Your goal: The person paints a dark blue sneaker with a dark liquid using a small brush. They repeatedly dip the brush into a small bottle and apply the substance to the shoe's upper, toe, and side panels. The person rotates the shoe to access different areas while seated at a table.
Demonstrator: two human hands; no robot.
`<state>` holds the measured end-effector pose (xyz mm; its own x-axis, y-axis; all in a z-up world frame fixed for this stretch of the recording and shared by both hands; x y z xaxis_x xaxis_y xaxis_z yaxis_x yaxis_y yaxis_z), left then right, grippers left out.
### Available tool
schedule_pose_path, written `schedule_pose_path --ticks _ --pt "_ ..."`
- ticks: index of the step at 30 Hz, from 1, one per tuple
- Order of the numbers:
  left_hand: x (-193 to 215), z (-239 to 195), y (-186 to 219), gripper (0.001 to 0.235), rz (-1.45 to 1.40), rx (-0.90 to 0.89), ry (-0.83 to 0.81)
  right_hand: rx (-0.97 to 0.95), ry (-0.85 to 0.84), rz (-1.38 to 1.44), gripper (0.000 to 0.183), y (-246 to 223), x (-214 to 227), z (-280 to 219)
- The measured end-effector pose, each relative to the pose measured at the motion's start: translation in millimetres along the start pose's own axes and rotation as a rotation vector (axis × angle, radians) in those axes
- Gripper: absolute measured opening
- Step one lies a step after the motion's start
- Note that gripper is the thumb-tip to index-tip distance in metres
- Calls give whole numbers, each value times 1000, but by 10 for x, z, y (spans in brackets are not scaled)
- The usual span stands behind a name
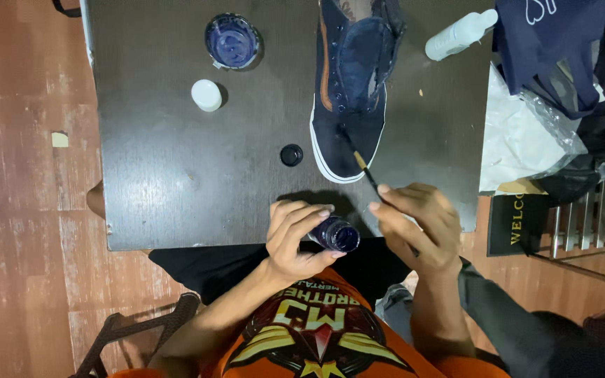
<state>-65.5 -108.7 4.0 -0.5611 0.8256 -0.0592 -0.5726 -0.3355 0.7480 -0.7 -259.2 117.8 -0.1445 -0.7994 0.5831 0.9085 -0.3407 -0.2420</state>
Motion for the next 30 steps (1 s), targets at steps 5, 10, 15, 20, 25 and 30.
schedule_pose_path --ticks 5,10,15,20,25,30 --pt "16 28 14 51 1 -36 50 28 -49 124 18 -27 28 34" --pt "15 10 13 51 -1 -41 44 63 -104 91 17 -33 -91 154" --pt "18 18 24 50 -8 -53 60 78 -53 185 16 -22 6 207" --pt "17 20 35 50 8 -64 26 134 -139 130 18 -33 -141 320" --pt "21 -8 16 50 -7 -63 45 98 -221 203 22 15 61 341" --pt "19 26 37 49 1 -59 17 22 -193 130 21 153 85 314"
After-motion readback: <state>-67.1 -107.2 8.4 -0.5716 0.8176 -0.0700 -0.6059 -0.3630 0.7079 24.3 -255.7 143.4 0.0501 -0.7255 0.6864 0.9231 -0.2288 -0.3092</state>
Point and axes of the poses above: each hand's wrist, its own z-axis towards the middle knuckle, its own x-axis out of the back of the hand, y = z × x, the point moved 7 cm from there along z, towards the middle knuckle, and after that the axes turned 2 degrees about y, right-handed, at the moved point
